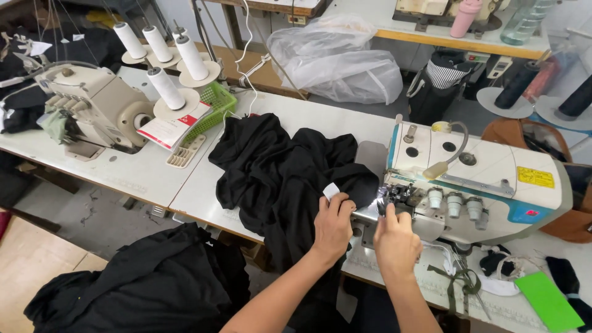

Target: Sewing small white identification labels onto the edges of black fabric pieces using an industrial overlock machine.

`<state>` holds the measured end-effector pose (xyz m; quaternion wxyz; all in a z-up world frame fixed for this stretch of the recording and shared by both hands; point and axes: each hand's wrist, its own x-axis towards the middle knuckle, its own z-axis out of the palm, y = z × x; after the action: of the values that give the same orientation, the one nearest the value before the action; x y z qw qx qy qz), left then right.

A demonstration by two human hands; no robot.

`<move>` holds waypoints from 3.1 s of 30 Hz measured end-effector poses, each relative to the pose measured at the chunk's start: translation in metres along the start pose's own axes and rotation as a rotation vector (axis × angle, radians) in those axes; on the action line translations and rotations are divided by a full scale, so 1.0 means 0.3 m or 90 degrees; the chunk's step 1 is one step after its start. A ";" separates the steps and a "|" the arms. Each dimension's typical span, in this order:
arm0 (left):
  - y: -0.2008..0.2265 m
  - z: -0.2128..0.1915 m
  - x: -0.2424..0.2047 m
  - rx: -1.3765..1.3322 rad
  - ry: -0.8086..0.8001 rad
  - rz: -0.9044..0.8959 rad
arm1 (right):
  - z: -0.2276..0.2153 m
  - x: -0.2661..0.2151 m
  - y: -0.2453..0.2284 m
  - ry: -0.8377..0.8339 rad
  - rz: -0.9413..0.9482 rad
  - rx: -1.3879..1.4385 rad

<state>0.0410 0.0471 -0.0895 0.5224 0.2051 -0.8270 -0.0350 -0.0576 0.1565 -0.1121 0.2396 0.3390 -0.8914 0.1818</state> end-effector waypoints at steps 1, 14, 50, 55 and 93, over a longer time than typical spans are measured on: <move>-0.010 0.013 -0.019 0.001 0.002 0.001 | 0.009 0.016 -0.013 0.002 -0.001 0.001; 0.024 -0.213 -0.327 -0.161 -0.067 -0.233 | 0.057 -0.327 0.317 0.012 0.122 -0.056; -0.202 -0.641 0.272 -0.287 0.056 -0.319 | -0.394 0.057 -0.191 0.028 -0.274 0.571; -0.230 -0.373 0.559 -0.332 -0.013 -0.083 | -0.381 -0.046 -0.116 -0.137 0.109 0.729; -0.123 0.422 0.203 -0.229 -0.572 -0.163 | -0.027 -0.145 0.068 -0.166 0.506 0.734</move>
<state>-0.0815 -0.0293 -0.1049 0.1330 0.1763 -0.9192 -0.3259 -0.0407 0.1973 -0.1326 -0.1707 0.0800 -0.7311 0.6557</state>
